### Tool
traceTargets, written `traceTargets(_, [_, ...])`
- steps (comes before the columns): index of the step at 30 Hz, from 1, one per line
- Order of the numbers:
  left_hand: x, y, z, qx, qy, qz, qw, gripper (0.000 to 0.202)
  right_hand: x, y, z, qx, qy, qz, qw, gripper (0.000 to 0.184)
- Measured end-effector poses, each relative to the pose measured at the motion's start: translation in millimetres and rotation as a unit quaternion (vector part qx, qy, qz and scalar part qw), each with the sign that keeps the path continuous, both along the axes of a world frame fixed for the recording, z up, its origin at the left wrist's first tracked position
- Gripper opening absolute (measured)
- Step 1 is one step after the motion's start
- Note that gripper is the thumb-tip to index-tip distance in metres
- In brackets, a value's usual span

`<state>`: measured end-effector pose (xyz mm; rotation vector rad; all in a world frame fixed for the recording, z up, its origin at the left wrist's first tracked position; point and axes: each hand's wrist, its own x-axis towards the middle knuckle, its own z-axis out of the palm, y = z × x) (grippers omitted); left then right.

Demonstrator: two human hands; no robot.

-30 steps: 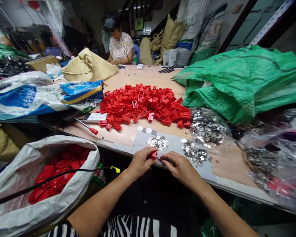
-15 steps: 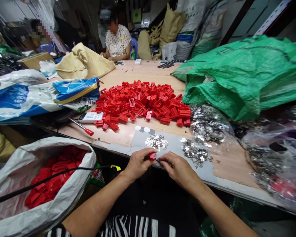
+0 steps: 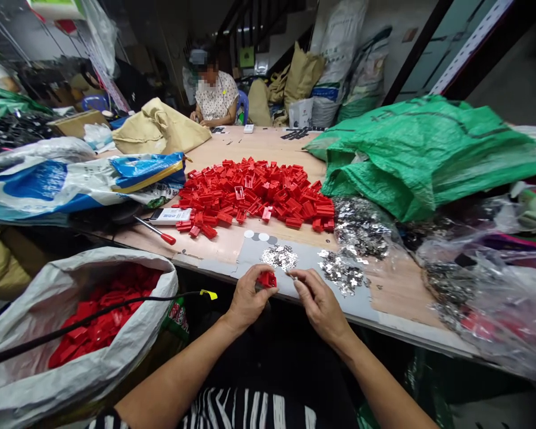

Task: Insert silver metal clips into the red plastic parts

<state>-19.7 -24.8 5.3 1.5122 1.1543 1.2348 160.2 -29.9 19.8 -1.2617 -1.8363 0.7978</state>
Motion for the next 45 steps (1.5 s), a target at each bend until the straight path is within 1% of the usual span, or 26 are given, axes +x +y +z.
traceTargets(2, [0.7, -4.7, 7.8, -0.045, -0.084, -0.002, 0.995, 0.031, 2.0, -5.3, 2.7, -0.034, 0.040, -0.002, 0.999, 0.025])
traceTargets(3, [1.3, -6.7, 11.9, -0.079, -0.144, -0.006, 0.986, 0.026, 2.8, -8.0, 5.2, -0.056, 0.053, 0.014, 0.997, 0.026])
traceTargets(4, [1.9, -8.4, 16.1, -0.119, -0.214, -0.014, 0.969, 0.018, 3.4, -10.6, 8.7, -0.073, 0.061, 0.037, 0.995, 0.028])
traceTargets(5, [2.4, -10.2, 20.1, -0.161, -0.288, -0.025, 0.944, 0.013, 3.7, -13.0, 12.9, -0.083, 0.062, 0.064, 0.993, 0.030])
traceTargets(7, [3.0, -14.2, 26.9, -0.230, -0.411, -0.054, 0.880, 0.017, 2.9, -17.2, 22.5, -0.087, 0.047, 0.107, 0.989, 0.037])
traceTargets(8, [3.1, -16.5, 29.6, -0.253, -0.452, -0.069, 0.853, 0.018, 1.9, -19.0, 27.0, -0.086, 0.034, 0.120, 0.988, 0.039])
traceTargets(9, [3.1, -18.8, 31.7, -0.271, -0.480, -0.082, 0.830, 0.017, 0.5, -20.4, 31.0, -0.084, 0.022, 0.129, 0.988, 0.041])
traceTargets(11, [3.0, -23.2, 35.0, -0.297, -0.516, -0.086, 0.799, 0.011, -2.8, -22.3, 36.6, -0.082, -0.002, 0.137, 0.987, 0.042])
traceTargets(13, [3.0, -26.7, 38.0, -0.320, -0.544, -0.075, 0.772, 0.008, -6.0, -23.2, 39.9, -0.076, -0.019, 0.138, 0.987, 0.041])
traceTargets(15, [2.7, -29.3, 41.1, -0.340, -0.560, -0.066, 0.753, 0.014, -8.6, -23.3, 42.4, -0.063, -0.033, 0.139, 0.988, 0.040])
traceTargets(18, [2.1, -33.3, 45.4, -0.356, -0.566, -0.066, 0.741, 0.020, -10.7, -22.1, 46.9, -0.022, -0.043, 0.139, 0.989, 0.035])
traceTargets(22, [0.4, -39.5, 47.0, -0.351, -0.570, -0.078, 0.739, 0.020, -12.2, -19.7, 54.0, 0.022, -0.032, 0.132, 0.990, 0.030])
traceTargets(25, [-2.1, -40.9, 46.7, -0.357, -0.577, -0.074, 0.731, 0.023, -13.6, -20.6, 59.6, 0.017, -0.053, 0.155, 0.986, 0.030])
traceTargets(28, [-5.0, -39.9, 47.3, -0.360, -0.584, -0.071, 0.724, 0.025, -15.8, -23.2, 63.1, 0.005, -0.090, 0.178, 0.980, 0.035])
traceTargets(33, [-7.8, -39.9, 50.8, -0.361, -0.596, -0.059, 0.715, 0.028, -21.0, -23.4, 60.8, 0.022, -0.141, 0.148, 0.979, 0.034])
traceTargets(35, [-8.7, -40.7, 51.7, -0.361, -0.600, -0.059, 0.712, 0.030, -23.3, -21.8, 59.2, 0.023, -0.126, 0.141, 0.982, 0.034])
traceTargets(37, [-9.5, -41.4, 51.1, -0.358, -0.601, -0.066, 0.712, 0.028, -25.7, -19.8, 58.9, 0.013, -0.086, 0.142, 0.986, 0.033])
traceTargets(42, [-11.8, -40.9, 43.1, -0.334, -0.613, -0.085, 0.711, 0.019, -33.4, -13.8, 63.3, -0.045, 0.019, 0.156, 0.987, 0.035])
traceTargets(45, [-14.0, -39.5, 37.6, -0.327, -0.615, -0.084, 0.713, 0.015, -38.6, -10.8, 63.7, -0.060, 0.019, 0.171, 0.983, 0.031])
